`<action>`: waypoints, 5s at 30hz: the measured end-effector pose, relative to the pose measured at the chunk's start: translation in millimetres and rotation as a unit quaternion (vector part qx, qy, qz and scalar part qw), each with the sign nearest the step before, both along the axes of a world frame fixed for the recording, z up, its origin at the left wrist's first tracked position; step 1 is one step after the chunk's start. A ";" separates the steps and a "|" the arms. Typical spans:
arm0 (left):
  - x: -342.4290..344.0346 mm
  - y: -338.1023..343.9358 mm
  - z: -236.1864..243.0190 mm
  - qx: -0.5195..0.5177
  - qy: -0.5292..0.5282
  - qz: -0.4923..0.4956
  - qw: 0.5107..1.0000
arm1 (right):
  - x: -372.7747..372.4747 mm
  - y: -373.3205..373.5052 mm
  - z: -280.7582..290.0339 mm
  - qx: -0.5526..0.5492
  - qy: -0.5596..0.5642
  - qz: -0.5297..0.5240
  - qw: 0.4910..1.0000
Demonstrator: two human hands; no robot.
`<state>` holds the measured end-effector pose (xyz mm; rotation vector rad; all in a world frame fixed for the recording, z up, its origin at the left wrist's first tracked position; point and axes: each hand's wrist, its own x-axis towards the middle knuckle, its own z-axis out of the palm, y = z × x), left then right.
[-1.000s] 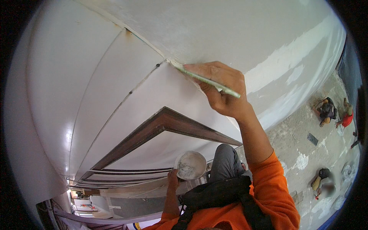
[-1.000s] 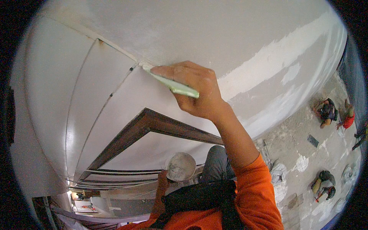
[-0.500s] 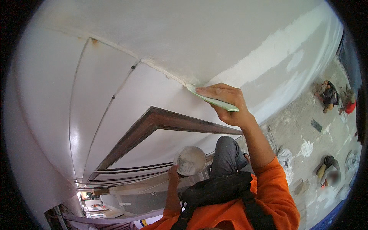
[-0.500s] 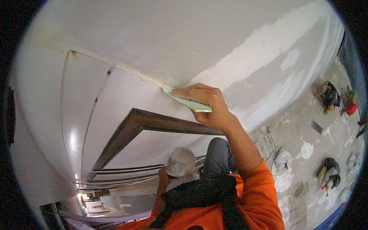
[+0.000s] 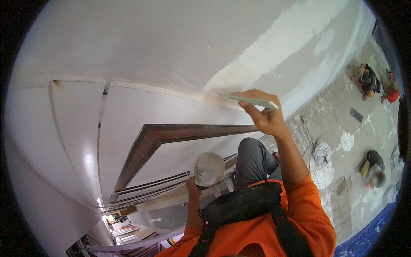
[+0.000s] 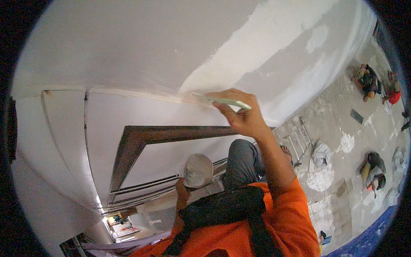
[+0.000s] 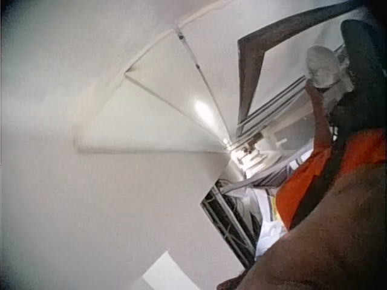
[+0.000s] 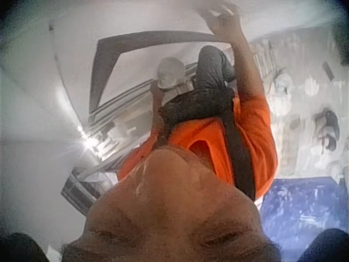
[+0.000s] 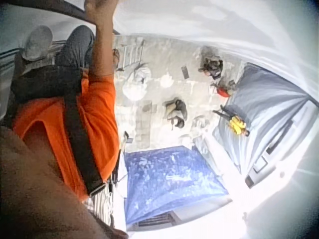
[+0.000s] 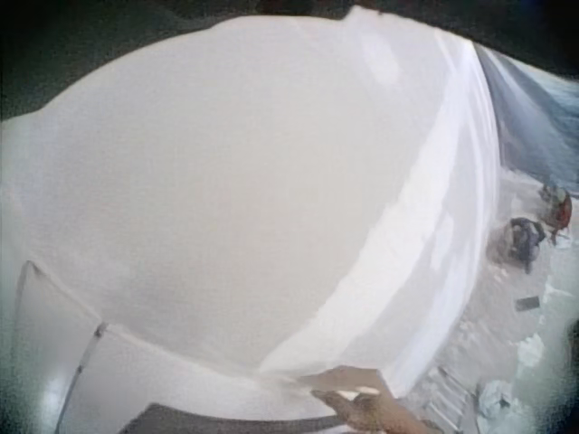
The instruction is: The person uses a scraper to scoop plaster from a bucket and applies it along the upper edge of a wall and door frame.
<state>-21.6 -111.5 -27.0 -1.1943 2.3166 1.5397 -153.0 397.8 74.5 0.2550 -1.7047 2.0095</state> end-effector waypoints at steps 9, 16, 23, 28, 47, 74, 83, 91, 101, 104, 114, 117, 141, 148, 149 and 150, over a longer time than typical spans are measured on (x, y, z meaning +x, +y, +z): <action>9.2 5.6 -3.8 0.020 0.062 0.064 0.996 | -13.4 -45.9 0.4 0.077 0.161 -0.092 0.980; 21.7 -9.4 -3.4 0.056 0.067 0.012 0.996 | 13.5 -21.7 -10.1 0.064 -0.004 -0.030 0.998; 20.7 -28.8 -33.2 0.023 0.197 -0.107 0.974 | -27.1 -21.7 129.3 0.305 0.331 -0.174 0.876; 12.2 -22.1 -37.7 0.191 0.138 -0.017 0.972 | -44.0 -24.1 178.3 0.402 0.405 -0.199 0.797; 13.2 -16.0 -47.0 0.159 0.174 0.097 0.967 | -21.9 -7.5 109.0 0.532 0.268 -0.107 0.796; 6.7 15.3 -8.7 -0.028 0.233 -0.166 0.958 | 94.7 -38.9 -144.7 -0.390 -0.335 -0.013 0.858; -0.6 94.1 13.3 -0.124 0.164 -0.250 0.946 | 116.1 -66.8 -105.5 -0.272 -0.360 0.043 0.891; -2.9 108.9 42.8 -0.035 0.135 -0.235 0.962 | 105.4 -108.7 -101.4 -0.040 -0.282 0.112 0.952; -50.7 118.5 34.3 -0.149 0.054 -0.419 0.894 | 89.7 -110.8 -92.7 0.437 -0.115 0.194 0.871; -67.3 124.2 24.2 -0.177 0.062 -0.470 0.863 | 89.0 -118.3 -111.1 0.529 -0.040 0.211 0.821; -95.3 143.2 6.3 -0.217 0.057 -0.530 0.818 | 83.2 -149.6 -171.8 0.666 0.054 0.204 0.716; -92.7 141.5 -6.6 -0.227 0.087 -0.523 0.817 | 86.4 -155.4 -175.0 0.662 0.023 0.218 0.717; -80.3 140.4 3.9 -0.175 0.040 -0.512 0.840 | 82.1 -141.0 -161.8 0.474 -0.168 0.217 0.837; -79.8 140.7 -5.4 -0.201 0.077 -0.513 0.831 | 91.0 -157.8 -192.9 0.537 -0.147 0.253 0.791; -79.0 142.0 -4.6 -0.195 0.081 -0.513 0.832 | 94.9 -159.5 -193.9 0.537 -0.170 0.263 0.783; -77.9 143.0 -3.3 -0.189 0.084 -0.512 0.833 | 97.7 -161.8 -192.8 0.536 -0.192 0.273 0.775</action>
